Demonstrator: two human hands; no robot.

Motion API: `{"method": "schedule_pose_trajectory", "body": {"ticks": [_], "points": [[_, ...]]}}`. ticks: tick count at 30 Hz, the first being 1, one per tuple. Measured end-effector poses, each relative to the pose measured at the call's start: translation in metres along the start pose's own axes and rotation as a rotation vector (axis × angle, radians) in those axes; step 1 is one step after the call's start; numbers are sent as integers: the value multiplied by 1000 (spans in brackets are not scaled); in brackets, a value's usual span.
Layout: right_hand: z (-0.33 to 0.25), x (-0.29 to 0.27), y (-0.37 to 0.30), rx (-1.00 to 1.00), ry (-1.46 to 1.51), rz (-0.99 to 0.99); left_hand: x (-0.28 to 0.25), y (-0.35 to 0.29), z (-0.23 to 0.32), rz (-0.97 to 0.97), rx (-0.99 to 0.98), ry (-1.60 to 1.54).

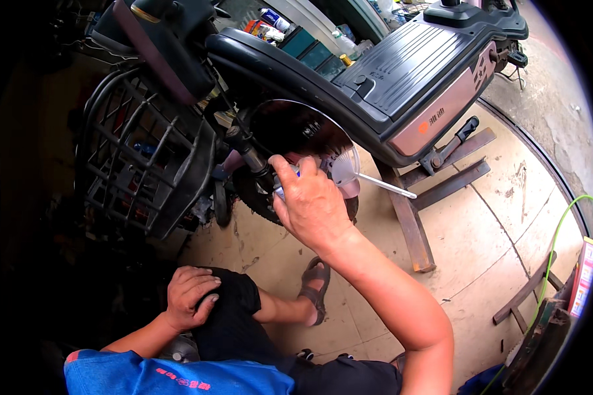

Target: The person sprays liquid from a can onto the front and rear wheel components of a scooter while holding a hand fan to block overspray from the tire.

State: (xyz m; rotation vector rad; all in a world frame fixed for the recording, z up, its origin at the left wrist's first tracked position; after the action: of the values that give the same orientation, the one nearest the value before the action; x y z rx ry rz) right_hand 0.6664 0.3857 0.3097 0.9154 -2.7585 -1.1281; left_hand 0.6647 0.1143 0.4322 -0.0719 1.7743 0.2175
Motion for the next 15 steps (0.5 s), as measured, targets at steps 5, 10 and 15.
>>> {"method": "schedule_pose_trajectory", "body": {"ticks": [5, 10, 15], "points": [[4, 5, 1, 15, -26, 29, 2, -1, -4, 33, -33, -18], [-1, 1, 1, 40, -36, 46, 1, -4, -4, 54, -47, -15], [6, 15, 2, 25, -79, 56, 2, -3, -4, 74, -39, -6]]}}
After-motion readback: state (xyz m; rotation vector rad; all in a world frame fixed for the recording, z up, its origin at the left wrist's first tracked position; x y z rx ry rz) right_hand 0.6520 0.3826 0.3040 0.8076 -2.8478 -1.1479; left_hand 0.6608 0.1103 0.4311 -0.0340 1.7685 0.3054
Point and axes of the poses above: each hand's wrist, its own y-axis towards the middle knuckle, its own x-axis out of the palm, z = x × y, the point moved 8 cm from there along y, towards the middle knuckle, and after that the axes turned 5 degrees about z, right-handed, at the moved point
